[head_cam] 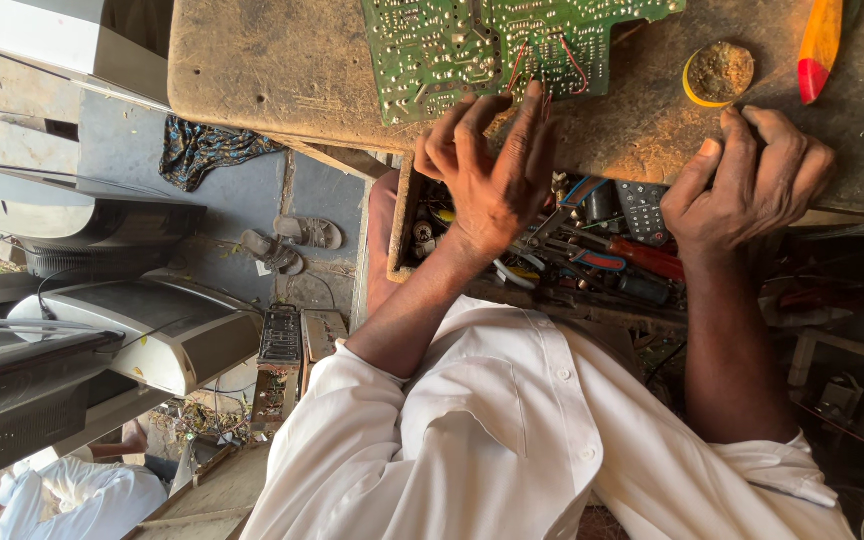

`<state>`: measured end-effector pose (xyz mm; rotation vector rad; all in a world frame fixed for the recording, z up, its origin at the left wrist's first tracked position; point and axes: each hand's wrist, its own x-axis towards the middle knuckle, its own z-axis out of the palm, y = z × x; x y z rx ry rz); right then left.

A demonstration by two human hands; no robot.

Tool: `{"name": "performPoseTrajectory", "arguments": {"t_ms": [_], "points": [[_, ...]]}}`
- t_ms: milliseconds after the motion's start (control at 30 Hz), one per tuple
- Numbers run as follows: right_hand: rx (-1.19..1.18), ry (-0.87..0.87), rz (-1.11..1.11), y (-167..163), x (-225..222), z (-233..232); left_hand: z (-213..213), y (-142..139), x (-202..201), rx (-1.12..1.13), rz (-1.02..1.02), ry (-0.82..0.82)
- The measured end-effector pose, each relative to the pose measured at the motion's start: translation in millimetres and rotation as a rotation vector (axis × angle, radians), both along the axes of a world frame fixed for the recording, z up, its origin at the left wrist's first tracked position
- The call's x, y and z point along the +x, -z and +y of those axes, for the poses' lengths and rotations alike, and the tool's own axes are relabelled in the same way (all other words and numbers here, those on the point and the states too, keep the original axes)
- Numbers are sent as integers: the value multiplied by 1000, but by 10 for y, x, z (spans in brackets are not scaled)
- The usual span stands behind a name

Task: The person sits on the floor at a low workbench and solders red wires onto a green circuit board using a soldering iron. They pick components and wire from a drawer of tools, position the wire on the board, and solder the joints, repositioning the wire between solder points.

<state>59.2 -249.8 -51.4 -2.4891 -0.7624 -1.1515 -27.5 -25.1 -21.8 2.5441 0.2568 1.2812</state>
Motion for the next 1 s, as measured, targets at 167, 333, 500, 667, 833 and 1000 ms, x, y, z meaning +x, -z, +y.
{"name": "performPoseTrajectory", "arguments": {"t_ms": [167,333,500,667,833,1000], "points": [[-4,12,-43,30,30,4,98,3,-18,-47,-12,25],[-21,3,-46,20,18,-12,121,22,-30,-41,-10,17],[-28,-4,10,-19,-15,-15,152,45,-40,-32,-1,28],[-27,2,10,-26,-8,-16,160,66,-34,-51,9,31],[-39,22,9,-7,-14,-27,167,77,-15,-17,-2,22],[-40,11,0,18,13,-48,138,90,-42,-52,-14,24]]}}
